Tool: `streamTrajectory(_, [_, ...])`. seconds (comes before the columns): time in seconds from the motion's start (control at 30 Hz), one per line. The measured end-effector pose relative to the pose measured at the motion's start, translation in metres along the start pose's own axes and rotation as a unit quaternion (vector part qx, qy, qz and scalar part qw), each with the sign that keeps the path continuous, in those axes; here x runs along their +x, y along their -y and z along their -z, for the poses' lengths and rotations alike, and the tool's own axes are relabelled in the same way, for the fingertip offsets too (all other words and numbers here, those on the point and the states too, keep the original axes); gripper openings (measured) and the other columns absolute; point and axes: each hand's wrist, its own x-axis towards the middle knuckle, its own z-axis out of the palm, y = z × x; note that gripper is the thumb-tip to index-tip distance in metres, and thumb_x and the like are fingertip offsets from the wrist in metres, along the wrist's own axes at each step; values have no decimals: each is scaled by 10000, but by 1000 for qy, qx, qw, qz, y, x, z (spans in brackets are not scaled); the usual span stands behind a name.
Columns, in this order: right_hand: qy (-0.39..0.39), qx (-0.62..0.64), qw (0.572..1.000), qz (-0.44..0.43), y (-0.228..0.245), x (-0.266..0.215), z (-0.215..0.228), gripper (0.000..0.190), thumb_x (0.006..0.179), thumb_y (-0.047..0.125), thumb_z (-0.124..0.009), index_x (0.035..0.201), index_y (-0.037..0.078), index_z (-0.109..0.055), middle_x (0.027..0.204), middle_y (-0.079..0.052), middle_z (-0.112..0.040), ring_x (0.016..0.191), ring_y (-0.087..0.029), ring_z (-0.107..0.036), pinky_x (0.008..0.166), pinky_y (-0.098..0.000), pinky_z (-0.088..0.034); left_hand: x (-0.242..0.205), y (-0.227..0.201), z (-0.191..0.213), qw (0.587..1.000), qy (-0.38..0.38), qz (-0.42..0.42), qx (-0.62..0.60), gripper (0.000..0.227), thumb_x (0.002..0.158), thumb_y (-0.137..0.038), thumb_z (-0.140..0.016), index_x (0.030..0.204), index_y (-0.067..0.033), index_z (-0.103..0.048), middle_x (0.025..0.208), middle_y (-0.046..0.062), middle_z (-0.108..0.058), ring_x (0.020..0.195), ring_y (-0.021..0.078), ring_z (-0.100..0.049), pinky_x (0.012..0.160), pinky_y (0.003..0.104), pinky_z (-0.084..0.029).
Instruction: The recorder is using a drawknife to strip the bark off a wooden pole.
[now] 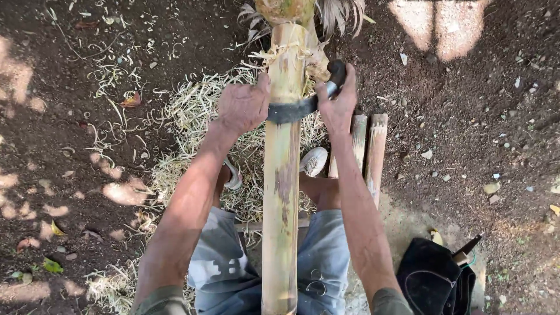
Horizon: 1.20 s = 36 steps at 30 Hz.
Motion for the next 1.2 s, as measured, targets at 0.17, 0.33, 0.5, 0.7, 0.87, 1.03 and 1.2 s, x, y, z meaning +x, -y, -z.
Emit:
streamTrajectory(0.17, [-31, 355, 881, -311, 3, 2, -14, 458, 883, 189, -711, 1255, -6, -529, 894, -140, -646, 649, -185, -658, 529, -339, -574, -19, 2, 2, 999, 18, -26, -33, 179, 1071, -211, -436, 1064, -63, -537, 557, 40, -529, 477, 235, -535, 524, 429, -466])
streamTrajectory(0.33, [-122, 454, 798, -376, 5, -6, -19, 244, 974, 99, -688, 1107, -65, -567, 700, -77, -619, 452, -171, -557, 367, -321, -466, -24, -34, 41, 926, -375, -24, 42, 252, 1147, -243, -367, 1106, -59, -534, 831, 152, -625, 770, 270, -617, 787, 402, -481])
streamTrajectory(0.5, [-173, 493, 755, -396, 9, -10, -22, 202, 958, 111, -690, 1081, -10, -585, 678, -84, -607, 473, -151, -578, 373, -316, -501, -33, -40, -17, 802, -290, 335, -401, 337, 1071, -317, -456, 902, -39, -539, 632, 3, -541, 541, 135, -522, 509, 337, -432])
streamTrajectory(0.7, [-192, 436, 790, -385, 4, -21, -13, 173, 989, 137, -650, 1049, -1, -564, 671, -66, -580, 457, -142, -549, 346, -288, -444, -18, -50, -43, 759, -326, 411, -386, 339, 1105, -272, -405, 894, -41, -536, 608, 16, -458, 531, 149, -444, 505, 380, -357])
streamTrajectory(0.87, [-179, 429, 784, -411, 6, -9, -19, 192, 1011, 192, -567, 1007, 0, -566, 667, -59, -575, 435, -135, -528, 344, -275, -431, -23, -38, -70, 755, -346, 420, -365, 339, 1135, -249, -380, 907, -28, -499, 669, 28, -443, 600, 156, -455, 601, 374, -400])
streamTrajectory(1.03, [-141, 348, 852, -364, -55, 44, -80, 224, 1004, 188, -648, 972, -33, -653, 691, -57, -615, 483, -121, -527, 395, -271, -419, 54, 3, -66, 737, -330, 388, -444, 266, 1123, -195, -354, 958, -59, -511, 733, 39, -446, 606, 174, -439, 523, 413, -426])
streamTrajectory(1.2, [-207, 424, 785, -401, -69, 53, -90, 160, 930, 111, -653, 875, -12, -568, 606, -71, -571, 426, -159, -526, 363, -325, -418, 64, 17, -97, 768, -339, 377, -392, 199, 1093, -153, -424, 953, -35, -502, 682, 20, -518, 522, 104, -488, 416, 321, -414])
